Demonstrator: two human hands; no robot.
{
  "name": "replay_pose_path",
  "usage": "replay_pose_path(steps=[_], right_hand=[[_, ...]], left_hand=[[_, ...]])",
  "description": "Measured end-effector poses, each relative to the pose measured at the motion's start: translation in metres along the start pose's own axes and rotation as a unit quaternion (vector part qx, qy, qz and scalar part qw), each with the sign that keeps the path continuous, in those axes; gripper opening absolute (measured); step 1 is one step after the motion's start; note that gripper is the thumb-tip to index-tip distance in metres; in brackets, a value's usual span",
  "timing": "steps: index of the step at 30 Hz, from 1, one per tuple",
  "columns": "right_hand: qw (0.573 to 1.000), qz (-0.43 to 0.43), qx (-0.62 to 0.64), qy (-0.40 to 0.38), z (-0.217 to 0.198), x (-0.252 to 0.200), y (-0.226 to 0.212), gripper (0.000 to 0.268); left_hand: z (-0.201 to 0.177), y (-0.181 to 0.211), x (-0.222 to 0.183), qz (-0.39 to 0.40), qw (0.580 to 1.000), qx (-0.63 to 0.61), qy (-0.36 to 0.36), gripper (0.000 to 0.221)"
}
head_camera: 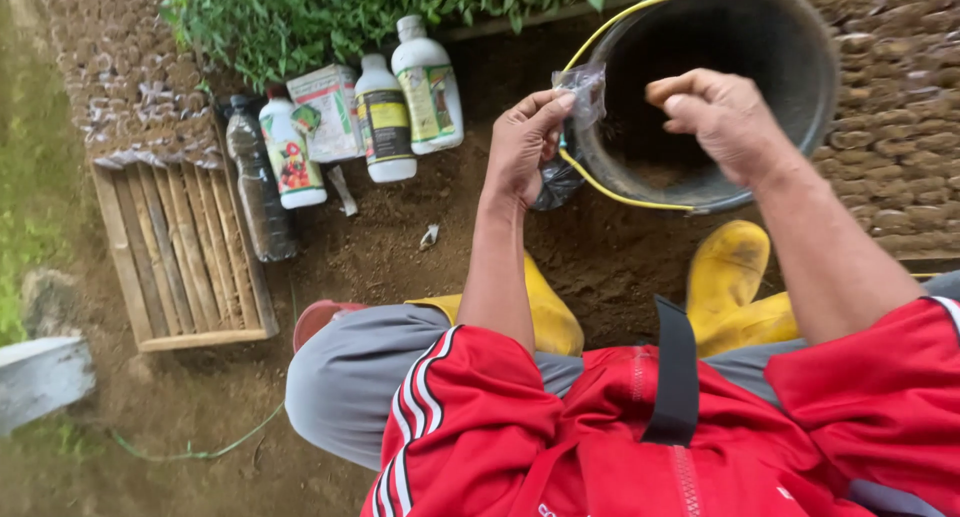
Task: Filling small plastic bags with soil from a bucket for seed germination
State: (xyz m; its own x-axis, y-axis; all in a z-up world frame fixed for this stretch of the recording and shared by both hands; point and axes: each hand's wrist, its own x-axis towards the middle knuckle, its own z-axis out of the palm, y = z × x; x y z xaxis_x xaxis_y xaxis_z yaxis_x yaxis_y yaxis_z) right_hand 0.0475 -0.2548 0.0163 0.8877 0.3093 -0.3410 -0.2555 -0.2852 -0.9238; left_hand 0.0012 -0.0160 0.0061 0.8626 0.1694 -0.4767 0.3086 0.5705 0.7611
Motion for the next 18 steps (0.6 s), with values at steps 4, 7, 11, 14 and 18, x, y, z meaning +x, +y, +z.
replay_pose_path(steps=[4,7,11,14,18], right_hand=[[0.994,-0.014,0.105,-0.025,0.015,-0.020,-0.016,0.036],[0.985,0.045,0.165,-0.032,0.012,-0.020,-0.015,0.033],[0.988,0.036,0.149,-0.007,0.017,-0.015,0.002,0.018],[0.995,0.008,0.080,0.063,0.009,-0.006,0.020,0.011],[0.980,0.019,-0.135,0.144,-0.001,-0.013,-0.007,0.012]], left_hand=[[0.029,-0.008,-0.016,0.002,0.999,-0.024,-0.029,0.017],[0.034,-0.015,-0.021,-0.024,0.997,-0.046,-0.054,0.016],[0.033,-0.041,-0.010,-0.032,0.997,-0.014,-0.069,0.016],[0.036,-0.047,-0.007,-0.003,0.999,0.038,-0.017,0.020],[0.045,-0.043,-0.012,0.045,0.922,0.378,0.070,0.025]])
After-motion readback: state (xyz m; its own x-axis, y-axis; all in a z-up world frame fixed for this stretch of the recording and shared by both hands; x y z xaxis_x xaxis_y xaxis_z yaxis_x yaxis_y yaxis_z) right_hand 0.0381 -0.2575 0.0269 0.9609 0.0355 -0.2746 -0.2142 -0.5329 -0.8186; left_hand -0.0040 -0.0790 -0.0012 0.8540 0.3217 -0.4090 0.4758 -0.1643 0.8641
